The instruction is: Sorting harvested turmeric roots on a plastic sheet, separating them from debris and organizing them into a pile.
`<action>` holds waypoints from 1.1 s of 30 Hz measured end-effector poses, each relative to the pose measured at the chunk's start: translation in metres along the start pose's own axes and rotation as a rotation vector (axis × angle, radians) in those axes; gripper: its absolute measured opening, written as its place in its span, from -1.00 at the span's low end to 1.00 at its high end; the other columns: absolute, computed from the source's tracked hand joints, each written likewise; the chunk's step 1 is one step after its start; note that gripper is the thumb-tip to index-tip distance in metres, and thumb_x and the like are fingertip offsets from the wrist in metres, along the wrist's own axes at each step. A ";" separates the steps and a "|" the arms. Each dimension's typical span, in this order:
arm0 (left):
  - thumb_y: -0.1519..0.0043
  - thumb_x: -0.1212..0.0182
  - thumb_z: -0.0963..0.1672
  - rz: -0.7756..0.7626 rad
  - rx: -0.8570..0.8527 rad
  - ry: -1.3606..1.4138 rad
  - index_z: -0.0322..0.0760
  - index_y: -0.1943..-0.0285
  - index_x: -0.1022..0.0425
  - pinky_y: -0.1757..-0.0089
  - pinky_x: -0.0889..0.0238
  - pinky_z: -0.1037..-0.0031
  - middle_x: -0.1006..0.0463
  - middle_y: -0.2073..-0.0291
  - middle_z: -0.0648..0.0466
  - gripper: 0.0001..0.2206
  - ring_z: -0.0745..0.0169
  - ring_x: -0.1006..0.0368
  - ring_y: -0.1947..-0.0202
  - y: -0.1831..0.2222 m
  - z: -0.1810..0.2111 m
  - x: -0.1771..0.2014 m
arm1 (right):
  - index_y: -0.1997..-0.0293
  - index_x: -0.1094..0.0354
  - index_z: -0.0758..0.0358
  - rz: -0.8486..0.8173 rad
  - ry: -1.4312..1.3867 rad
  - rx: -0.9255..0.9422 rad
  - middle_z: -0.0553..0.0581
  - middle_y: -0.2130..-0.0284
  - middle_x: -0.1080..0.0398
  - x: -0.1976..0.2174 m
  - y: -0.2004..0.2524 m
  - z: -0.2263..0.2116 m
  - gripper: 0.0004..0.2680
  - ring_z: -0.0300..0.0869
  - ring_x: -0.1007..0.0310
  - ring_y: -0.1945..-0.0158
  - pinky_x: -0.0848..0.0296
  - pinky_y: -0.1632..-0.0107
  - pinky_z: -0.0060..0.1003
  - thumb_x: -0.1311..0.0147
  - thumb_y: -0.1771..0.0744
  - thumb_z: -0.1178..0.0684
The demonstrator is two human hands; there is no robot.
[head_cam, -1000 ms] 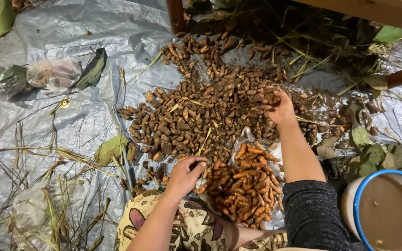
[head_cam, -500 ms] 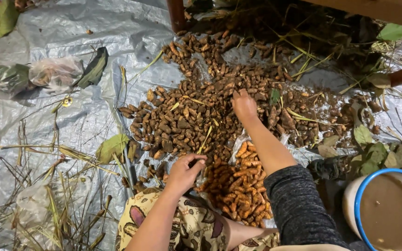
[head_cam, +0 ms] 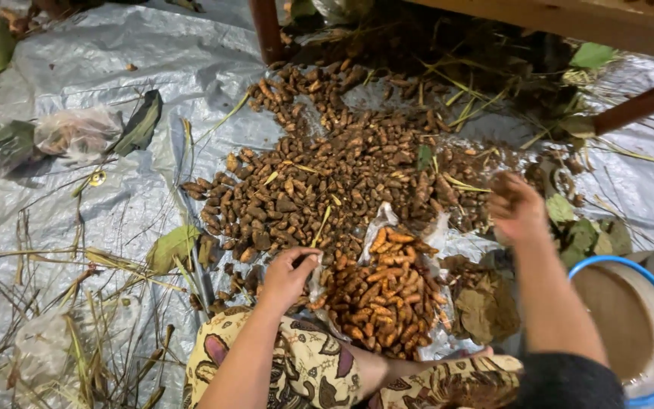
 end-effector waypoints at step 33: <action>-0.21 -0.06 -0.11 0.150 -0.057 -0.138 -0.21 0.07 -0.49 0.03 -0.14 0.11 -0.51 0.27 -0.07 -0.81 -0.04 -0.36 0.09 0.020 -0.011 -0.006 | 0.19 -0.37 0.04 1.070 1.533 -0.124 0.28 0.27 -0.39 0.301 0.181 0.027 -0.70 0.13 -0.36 0.08 -0.34 0.06 -0.04 -0.11 -0.19 -0.29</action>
Point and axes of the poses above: each hand's wrist, its own y-axis away from the middle knuckle, its own x-axis out of the back of the hand, z = x × y, the point moved 1 cm from there along -y, towards the middle knuckle
